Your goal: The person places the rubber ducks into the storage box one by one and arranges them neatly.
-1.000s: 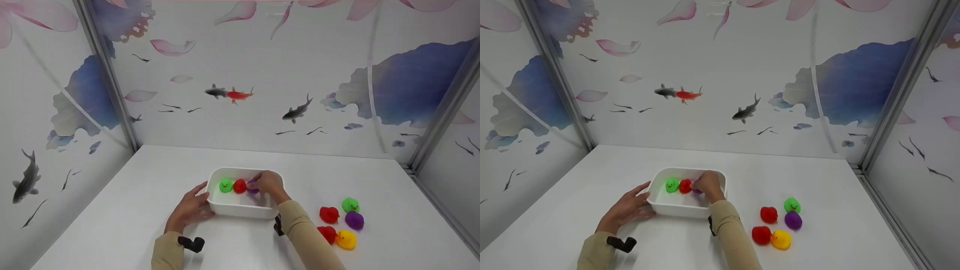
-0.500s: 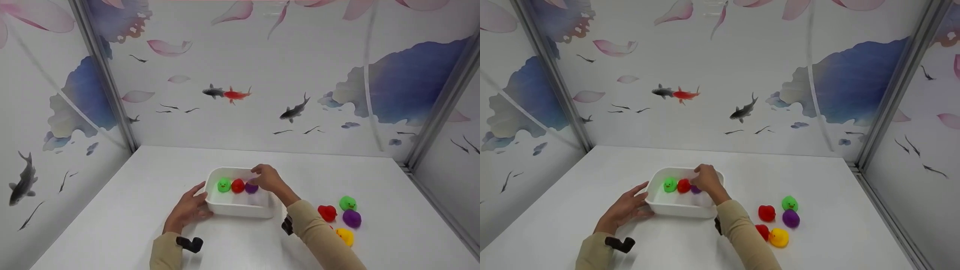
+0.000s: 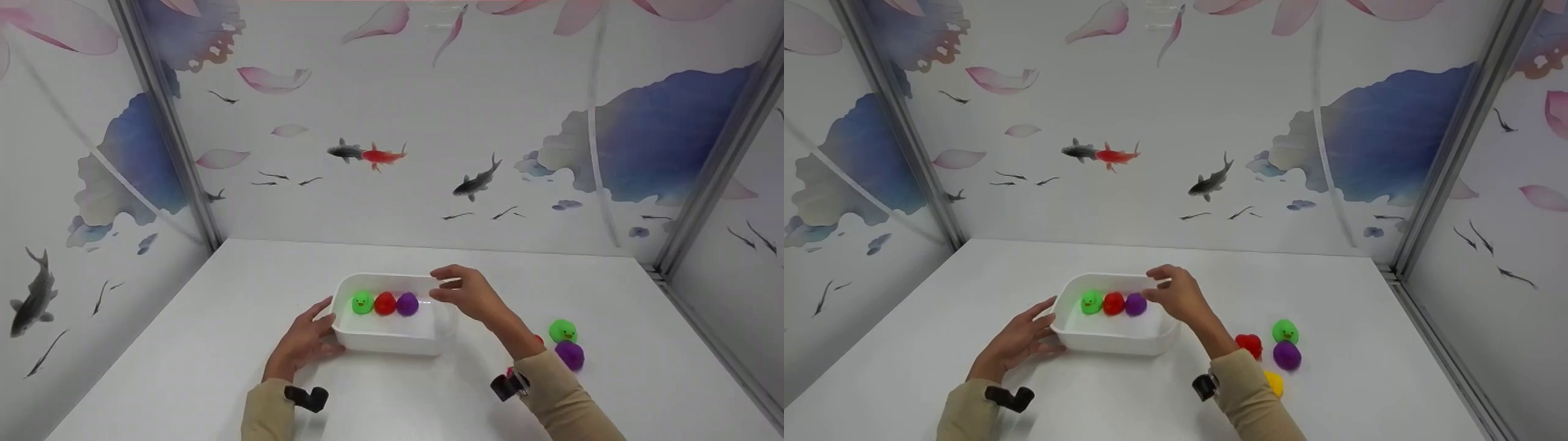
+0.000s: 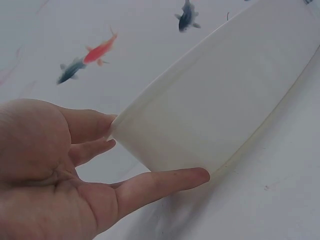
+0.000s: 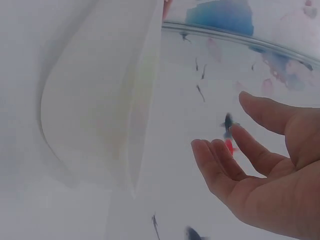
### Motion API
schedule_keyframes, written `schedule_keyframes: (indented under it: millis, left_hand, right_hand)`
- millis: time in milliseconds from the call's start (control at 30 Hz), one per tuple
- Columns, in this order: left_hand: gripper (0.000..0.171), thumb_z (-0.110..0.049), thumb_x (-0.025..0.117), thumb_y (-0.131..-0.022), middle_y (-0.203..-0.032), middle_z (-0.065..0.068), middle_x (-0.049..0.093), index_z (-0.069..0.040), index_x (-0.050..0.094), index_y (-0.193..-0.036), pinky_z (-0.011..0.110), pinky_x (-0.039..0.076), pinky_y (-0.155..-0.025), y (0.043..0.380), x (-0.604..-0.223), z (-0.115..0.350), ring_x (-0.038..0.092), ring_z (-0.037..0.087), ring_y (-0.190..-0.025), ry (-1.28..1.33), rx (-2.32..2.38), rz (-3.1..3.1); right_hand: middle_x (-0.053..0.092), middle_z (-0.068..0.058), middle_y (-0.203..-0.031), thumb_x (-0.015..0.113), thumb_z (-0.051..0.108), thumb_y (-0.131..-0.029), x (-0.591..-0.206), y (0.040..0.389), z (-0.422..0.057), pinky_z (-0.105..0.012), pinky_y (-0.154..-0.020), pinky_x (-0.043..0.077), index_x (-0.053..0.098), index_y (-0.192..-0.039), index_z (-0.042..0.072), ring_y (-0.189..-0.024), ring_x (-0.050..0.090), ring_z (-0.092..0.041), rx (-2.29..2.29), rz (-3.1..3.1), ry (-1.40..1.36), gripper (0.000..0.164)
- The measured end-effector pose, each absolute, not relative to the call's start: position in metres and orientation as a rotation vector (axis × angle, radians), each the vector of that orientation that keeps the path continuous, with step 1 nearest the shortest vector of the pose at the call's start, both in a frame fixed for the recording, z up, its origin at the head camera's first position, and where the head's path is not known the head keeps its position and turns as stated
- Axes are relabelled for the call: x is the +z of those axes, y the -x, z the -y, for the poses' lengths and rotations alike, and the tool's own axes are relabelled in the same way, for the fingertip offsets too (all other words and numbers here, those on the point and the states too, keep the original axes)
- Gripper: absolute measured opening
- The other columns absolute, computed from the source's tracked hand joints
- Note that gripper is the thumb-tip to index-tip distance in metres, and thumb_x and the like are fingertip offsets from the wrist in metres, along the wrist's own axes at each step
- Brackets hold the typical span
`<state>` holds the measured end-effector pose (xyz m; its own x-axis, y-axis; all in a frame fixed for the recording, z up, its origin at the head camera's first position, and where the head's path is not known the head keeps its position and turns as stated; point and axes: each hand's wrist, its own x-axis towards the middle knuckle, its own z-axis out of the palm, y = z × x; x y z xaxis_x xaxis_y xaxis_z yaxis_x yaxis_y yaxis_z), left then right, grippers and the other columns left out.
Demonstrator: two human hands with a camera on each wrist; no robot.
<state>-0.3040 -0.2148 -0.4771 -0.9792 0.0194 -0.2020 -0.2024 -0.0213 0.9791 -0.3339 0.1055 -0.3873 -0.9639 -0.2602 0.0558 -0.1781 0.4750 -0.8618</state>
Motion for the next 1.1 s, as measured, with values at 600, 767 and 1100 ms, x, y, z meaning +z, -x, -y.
schedule_keyframes:
  millis: [600, 767, 1100]
  left_hand:
    - [0.058, -0.02, 0.049, -0.106, -0.153, 0.031, 0.041, -0.014, 0.027, -0.159, 0.051, 0.058, -0.095, 0.301, -0.476, 0.216, 0.048, 0.047, -0.137, 0.183, 2.099, -2.136]
    - [0.059, -0.02, 0.049, -0.106, -0.154, 0.03, 0.04, -0.015, 0.026, -0.159, 0.05, 0.058, -0.095, 0.301, -0.476, 0.214, 0.048, 0.046, -0.137, 0.187, 2.093, -2.142]
    - [0.057, -0.018, 0.048, -0.106, -0.153, 0.031, 0.041, -0.014, 0.027, -0.159, 0.051, 0.059, -0.093, 0.303, -0.476, 0.213, 0.049, 0.046, -0.137, 0.173, 2.125, -2.119]
  right_hand:
    - [0.061, -0.012, -0.138, 0.071, 0.03, -0.093, -0.381, 0.305, -0.187, -0.045, -0.104, 0.053, 0.059, -0.134, 0.012, -0.123, 0.063, -0.031, -1.511, -2.711, 0.366, 0.046]
    - [0.062, -0.012, -0.136, 0.07, 0.038, -0.094, -0.384, 0.311, -0.218, -0.044, -0.106, 0.052, 0.061, -0.134, 0.013, -0.123, 0.063, -0.03, -1.517, -2.726, 0.4, 0.048]
    - [0.056, -0.018, -0.144, 0.063, 0.044, -0.097, -0.394, 0.32, -0.276, -0.048, -0.108, 0.05, 0.056, -0.139, 0.009, -0.123, 0.064, -0.031, -1.548, -2.68, 0.348, 0.054]
